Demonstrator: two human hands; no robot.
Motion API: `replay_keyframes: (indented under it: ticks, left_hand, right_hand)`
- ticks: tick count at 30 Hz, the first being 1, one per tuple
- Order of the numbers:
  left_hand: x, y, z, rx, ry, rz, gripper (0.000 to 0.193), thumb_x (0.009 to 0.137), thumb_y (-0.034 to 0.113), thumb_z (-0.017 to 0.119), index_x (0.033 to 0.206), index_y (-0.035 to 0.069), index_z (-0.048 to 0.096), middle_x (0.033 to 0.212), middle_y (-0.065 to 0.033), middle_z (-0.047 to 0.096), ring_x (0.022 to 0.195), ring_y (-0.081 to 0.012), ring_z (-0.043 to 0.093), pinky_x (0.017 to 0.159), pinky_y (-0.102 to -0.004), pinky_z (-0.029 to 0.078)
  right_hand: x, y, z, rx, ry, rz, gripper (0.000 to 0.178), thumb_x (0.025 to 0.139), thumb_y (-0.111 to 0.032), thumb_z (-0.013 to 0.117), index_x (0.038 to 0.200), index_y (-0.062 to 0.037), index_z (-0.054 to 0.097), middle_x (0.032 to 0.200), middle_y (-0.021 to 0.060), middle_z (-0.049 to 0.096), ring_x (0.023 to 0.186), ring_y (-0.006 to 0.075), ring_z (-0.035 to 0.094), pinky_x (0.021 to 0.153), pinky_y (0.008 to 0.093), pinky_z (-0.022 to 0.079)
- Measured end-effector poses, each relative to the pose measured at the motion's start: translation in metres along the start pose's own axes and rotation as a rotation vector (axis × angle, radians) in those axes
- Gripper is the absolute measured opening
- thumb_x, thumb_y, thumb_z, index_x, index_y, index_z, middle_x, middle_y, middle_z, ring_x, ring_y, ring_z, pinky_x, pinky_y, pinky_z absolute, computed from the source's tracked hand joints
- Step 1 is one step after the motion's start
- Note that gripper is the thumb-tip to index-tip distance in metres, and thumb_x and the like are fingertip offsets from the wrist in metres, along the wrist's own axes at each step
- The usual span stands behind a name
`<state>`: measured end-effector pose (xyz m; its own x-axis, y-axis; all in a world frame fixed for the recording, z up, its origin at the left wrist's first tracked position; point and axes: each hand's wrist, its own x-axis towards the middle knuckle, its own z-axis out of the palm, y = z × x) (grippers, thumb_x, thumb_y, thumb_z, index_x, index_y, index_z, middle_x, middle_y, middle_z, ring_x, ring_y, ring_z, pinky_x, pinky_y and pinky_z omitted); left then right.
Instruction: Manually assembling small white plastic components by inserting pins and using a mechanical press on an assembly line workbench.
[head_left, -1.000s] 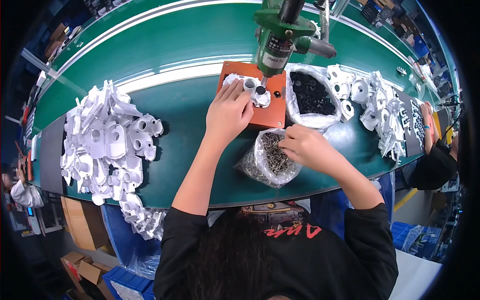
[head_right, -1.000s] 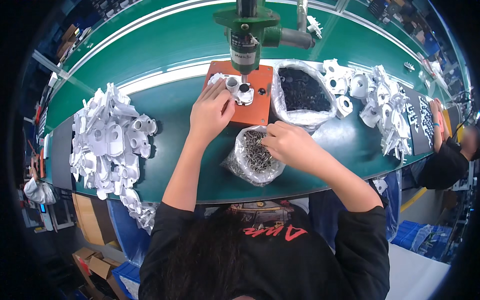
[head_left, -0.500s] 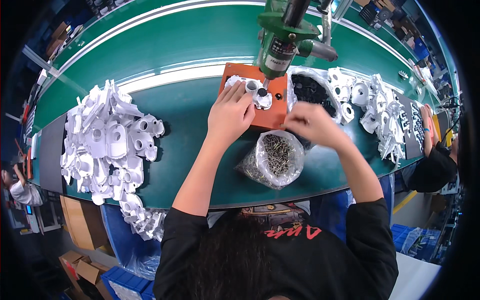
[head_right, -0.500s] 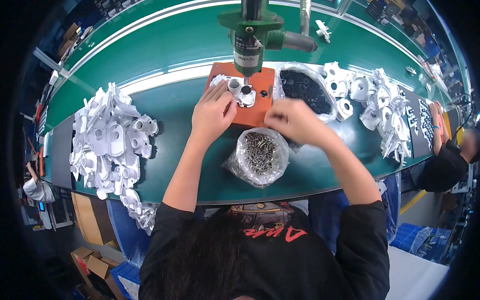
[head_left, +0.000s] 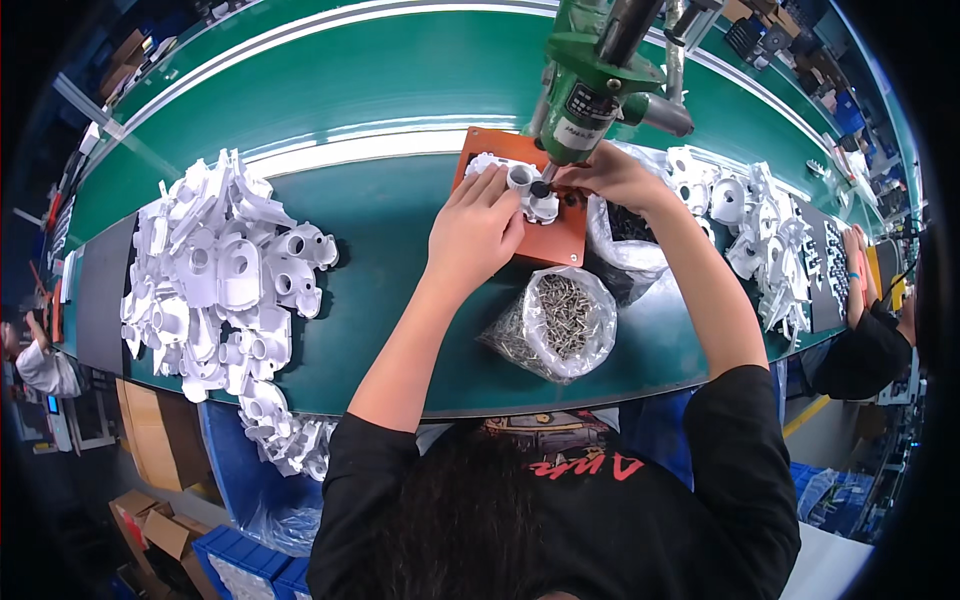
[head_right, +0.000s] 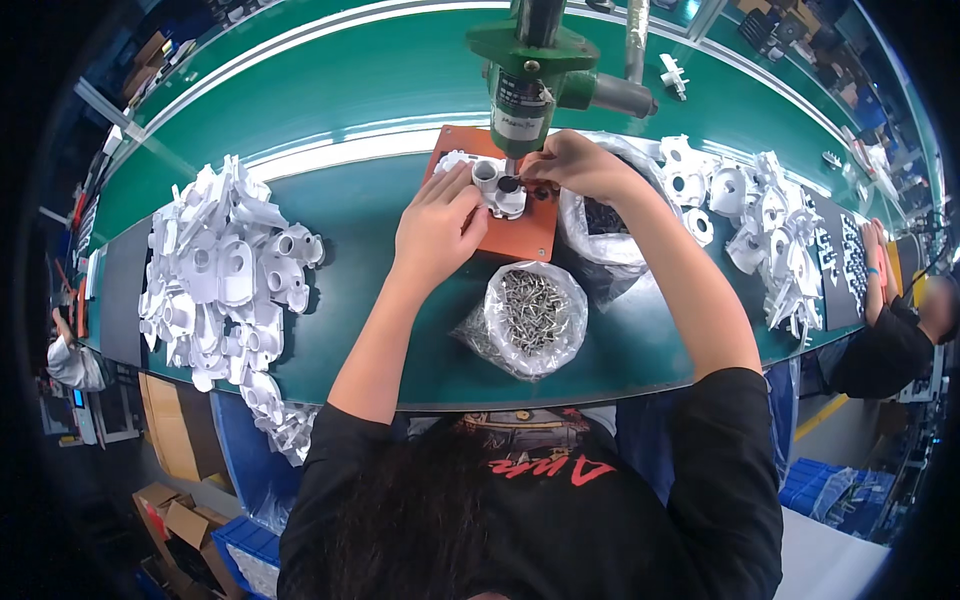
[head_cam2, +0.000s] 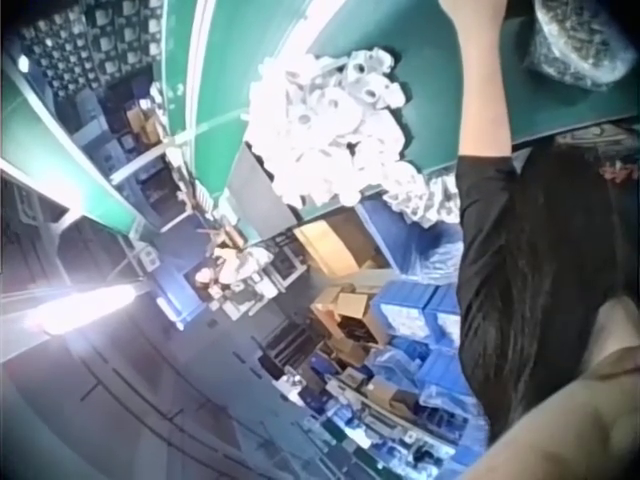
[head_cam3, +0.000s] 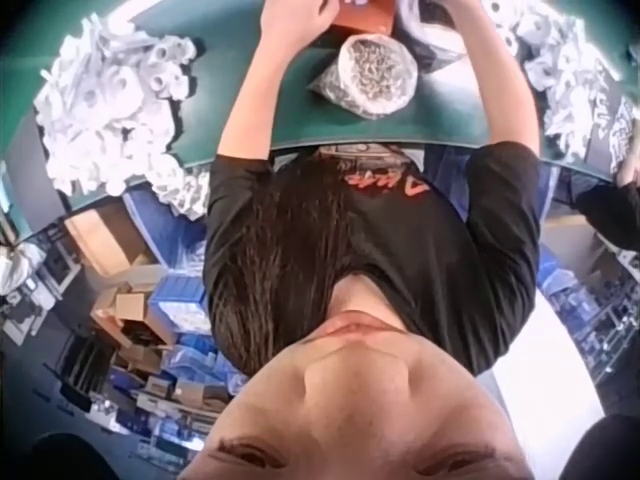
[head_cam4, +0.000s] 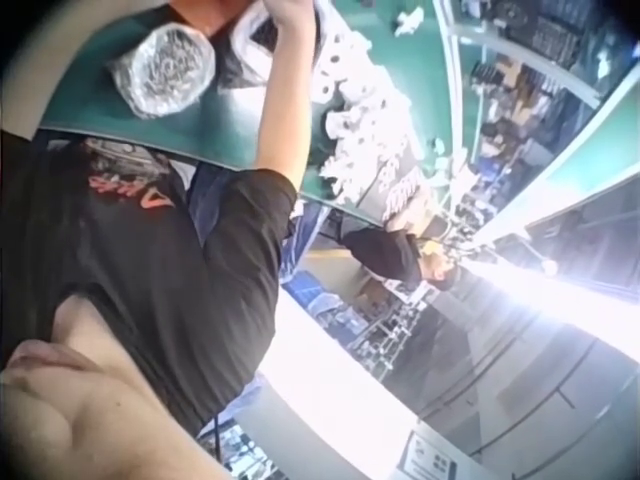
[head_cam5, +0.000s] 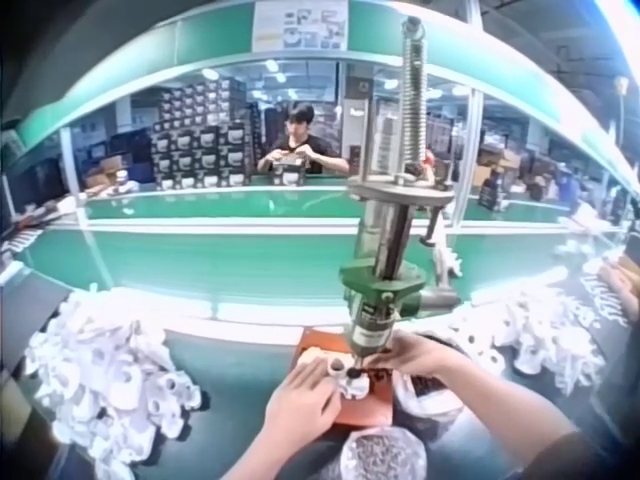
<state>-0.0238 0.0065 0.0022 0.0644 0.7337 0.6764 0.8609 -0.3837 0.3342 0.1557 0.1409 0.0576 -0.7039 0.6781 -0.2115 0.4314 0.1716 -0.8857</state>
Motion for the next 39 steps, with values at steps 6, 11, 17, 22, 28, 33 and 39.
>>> replay_keyframes:
  ticks: [6, 11, 17, 22, 28, 33, 39]
  left_hand:
    - [0.001, -0.002, 0.002, -0.004, 0.007, -0.001, 0.012, 0.079, 0.010, 0.061, 0.087, 0.001, 0.059, 0.112, -0.0190, 0.063, 0.109, -0.0339, 0.059, 0.096, -0.0415, 0.046]
    - [0.001, -0.001, 0.001, -0.014, -0.001, -0.006, 0.012, 0.079, 0.010, 0.061, 0.086, 0.001, 0.060, 0.112, -0.0189, 0.063, 0.108, -0.0342, 0.059, 0.095, -0.0415, 0.046]
    - [0.000, -0.001, 0.000, -0.008, -0.001, -0.017, 0.012, 0.078, 0.010, 0.061, 0.086, 0.001, 0.060, 0.112, -0.0189, 0.063, 0.109, -0.0342, 0.059, 0.095, -0.0416, 0.046]
    - [0.001, -0.001, 0.001, -0.005, 0.008, 0.000, 0.012, 0.078, 0.010, 0.061, 0.085, 0.001, 0.060, 0.112, -0.0190, 0.063, 0.109, -0.0342, 0.059, 0.096, -0.0417, 0.046]
    - [0.001, 0.000, 0.002, -0.006, -0.005, -0.001, 0.012, 0.078, 0.010, 0.062, 0.085, 0.001, 0.059, 0.113, -0.0193, 0.063, 0.109, -0.0339, 0.059, 0.097, -0.0420, 0.045]
    - [-0.006, -0.008, 0.000, 0.002, 0.004, -0.012, 0.013, 0.077, 0.010, 0.062, 0.086, 0.001, 0.061, 0.113, -0.0196, 0.063, 0.110, -0.0344, 0.059, 0.098, -0.0421, 0.045]
    - [0.004, 0.001, 0.011, -0.045, 0.027, 0.039, 0.017, 0.076, 0.011, 0.061, 0.091, 0.004, 0.064, 0.112, -0.0222, 0.063, 0.112, -0.0346, 0.059, 0.100, -0.0431, 0.043]
  right_hand:
    - [0.009, 0.000, -0.007, -0.020, -0.114, 0.002, 0.016, 0.082, -0.013, 0.066, 0.078, 0.0025, 0.064, 0.073, 0.0022, 0.063, 0.064, 0.0083, 0.056, 0.059, 0.0239, 0.044]
    - [0.010, -0.006, -0.009, -0.044, -0.145, 0.082, 0.013, 0.084, -0.009, 0.066, 0.094, -0.0015, 0.065, 0.083, 0.0047, 0.066, 0.071, 0.0106, 0.059, 0.061, 0.0239, 0.043]
    - [0.012, -0.014, -0.006, -0.018, -0.182, 0.104, 0.014, 0.084, -0.012, 0.067, 0.093, -0.0016, 0.065, 0.081, 0.0064, 0.066, 0.071, 0.0130, 0.063, 0.062, 0.0253, 0.048]
    - [0.012, -0.022, -0.007, -0.086, -0.208, 0.118, 0.015, 0.084, -0.014, 0.068, 0.092, -0.0020, 0.063, 0.080, 0.0063, 0.066, 0.066, 0.0148, 0.063, 0.059, 0.0270, 0.050]
    - [0.019, -0.011, -0.006, -0.127, -0.227, 0.119, 0.013, 0.084, -0.015, 0.068, 0.086, -0.0025, 0.063, 0.077, 0.0060, 0.065, 0.065, 0.0127, 0.062, 0.058, 0.0268, 0.050]
    - [0.016, -0.033, -0.009, -0.265, -0.215, -0.042, 0.015, 0.079, -0.013, 0.070, 0.087, -0.0017, 0.065, 0.070, 0.0023, 0.064, 0.060, 0.0125, 0.062, 0.055, 0.0274, 0.049]
    - [0.050, 0.013, -0.184, 0.408, 0.678, -0.225, 0.036, 0.094, -0.031, 0.051, 0.120, -0.0057, 0.055, 0.101, 0.0111, 0.066, 0.088, 0.0189, 0.065, 0.071, 0.0312, 0.053]
